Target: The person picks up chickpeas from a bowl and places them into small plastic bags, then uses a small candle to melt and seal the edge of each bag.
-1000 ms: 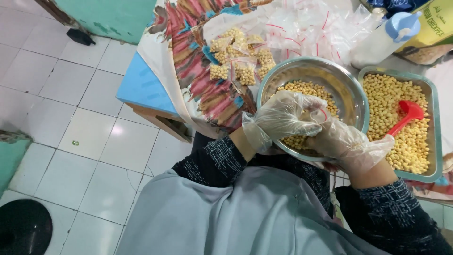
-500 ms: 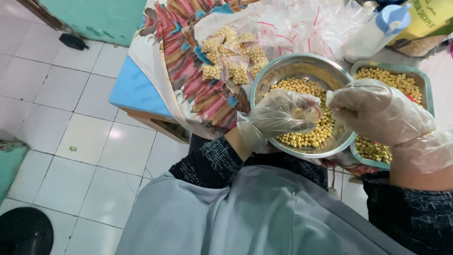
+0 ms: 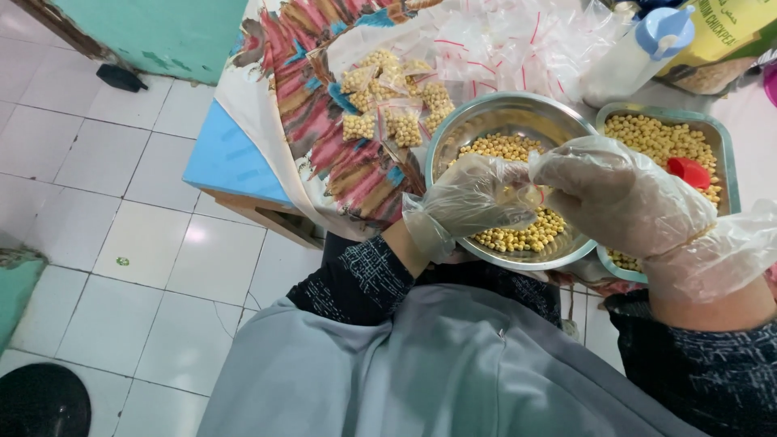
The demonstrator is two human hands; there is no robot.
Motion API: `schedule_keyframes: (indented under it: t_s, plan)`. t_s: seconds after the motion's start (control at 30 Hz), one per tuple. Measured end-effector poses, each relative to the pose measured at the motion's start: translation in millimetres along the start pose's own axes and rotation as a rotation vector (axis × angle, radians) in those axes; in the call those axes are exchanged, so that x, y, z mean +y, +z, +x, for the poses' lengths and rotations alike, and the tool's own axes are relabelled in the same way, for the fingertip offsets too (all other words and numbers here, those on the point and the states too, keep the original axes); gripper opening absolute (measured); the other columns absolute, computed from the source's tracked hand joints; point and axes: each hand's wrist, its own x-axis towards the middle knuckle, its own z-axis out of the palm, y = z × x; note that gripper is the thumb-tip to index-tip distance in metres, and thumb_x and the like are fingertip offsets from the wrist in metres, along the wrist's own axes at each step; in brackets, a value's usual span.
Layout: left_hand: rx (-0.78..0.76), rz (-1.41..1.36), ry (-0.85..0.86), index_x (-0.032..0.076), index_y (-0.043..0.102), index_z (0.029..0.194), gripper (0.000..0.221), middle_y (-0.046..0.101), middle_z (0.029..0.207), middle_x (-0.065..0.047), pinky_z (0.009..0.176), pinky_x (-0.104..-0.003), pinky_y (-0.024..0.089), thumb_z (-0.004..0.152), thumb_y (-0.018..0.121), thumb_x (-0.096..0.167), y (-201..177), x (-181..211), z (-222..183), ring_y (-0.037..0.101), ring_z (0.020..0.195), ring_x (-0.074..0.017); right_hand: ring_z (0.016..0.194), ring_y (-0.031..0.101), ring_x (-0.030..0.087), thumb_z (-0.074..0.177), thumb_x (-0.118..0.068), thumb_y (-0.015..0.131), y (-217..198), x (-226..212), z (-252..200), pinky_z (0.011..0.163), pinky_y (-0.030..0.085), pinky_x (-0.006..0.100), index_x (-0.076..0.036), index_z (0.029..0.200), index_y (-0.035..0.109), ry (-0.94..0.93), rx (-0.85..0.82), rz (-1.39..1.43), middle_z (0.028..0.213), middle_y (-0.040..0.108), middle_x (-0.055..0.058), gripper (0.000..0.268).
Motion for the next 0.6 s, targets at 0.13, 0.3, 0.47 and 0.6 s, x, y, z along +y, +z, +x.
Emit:
schedule_keyframes:
  t_s: [0.13, 0.3, 0.47, 0.6]
  plan:
    - [-0.003, 0.322, 0.141, 0.011, 0.075, 0.1, 0.029, 0.066, 0.073, 0.004, 0.061, -0.024, 0.05, 0.088, 0.073, 0.037, -4, 7, 1, 0.06, 0.064, -0.0064, 0.085, 0.063, 0.017, 0.105, -0.02, 0.06, -61, 17, 48, 0.078, 0.058, 0.03, 0.01, 0.12, 0.048, 0.099, 0.151, 0.395, 0.1, 0.063, 0.007, 0.036]
    - [-0.011, 0.111, -0.076, 0.008, 0.076, 0.113, 0.041, 0.082, 0.1, -0.007, 0.091, -0.025, 0.062, 0.083, 0.074, 0.035, -8, 20, 2, 0.079, 0.092, -0.0144, 0.066, 0.065, 0.021, 0.097, 0.0, 0.07, -100, 28, 62, 0.075, 0.058, 0.039, -0.005, 0.08, 0.068, 0.252, -0.044, 0.952, 0.066, 0.064, 0.004, 0.018]
    - [-0.028, -0.001, -0.071, 0.003, 0.074, 0.114, 0.045, 0.08, 0.106, -0.012, 0.094, -0.028, 0.062, 0.082, 0.079, 0.034, -8, 18, 2, 0.077, 0.099, -0.0182, 0.137, 0.054, 0.026, 0.078, -0.068, 0.073, -63, -9, 41, 0.114, 0.048, 0.043, -0.032, 0.142, 0.054, 0.405, -1.004, 0.807, 0.146, 0.055, -0.001, 0.076]
    - [-0.067, -0.202, -0.155, 0.006, 0.077, 0.106, 0.036, 0.076, 0.091, -0.017, 0.081, -0.04, 0.062, 0.079, 0.086, 0.028, -16, 25, 6, 0.073, 0.091, -0.0231, 0.126, 0.065, 0.026, 0.073, -0.072, 0.074, -48, -37, 45, 0.102, 0.059, 0.044, -0.034, 0.123, 0.073, 0.535, -0.963, 0.907, 0.13, 0.068, 0.001, 0.062]
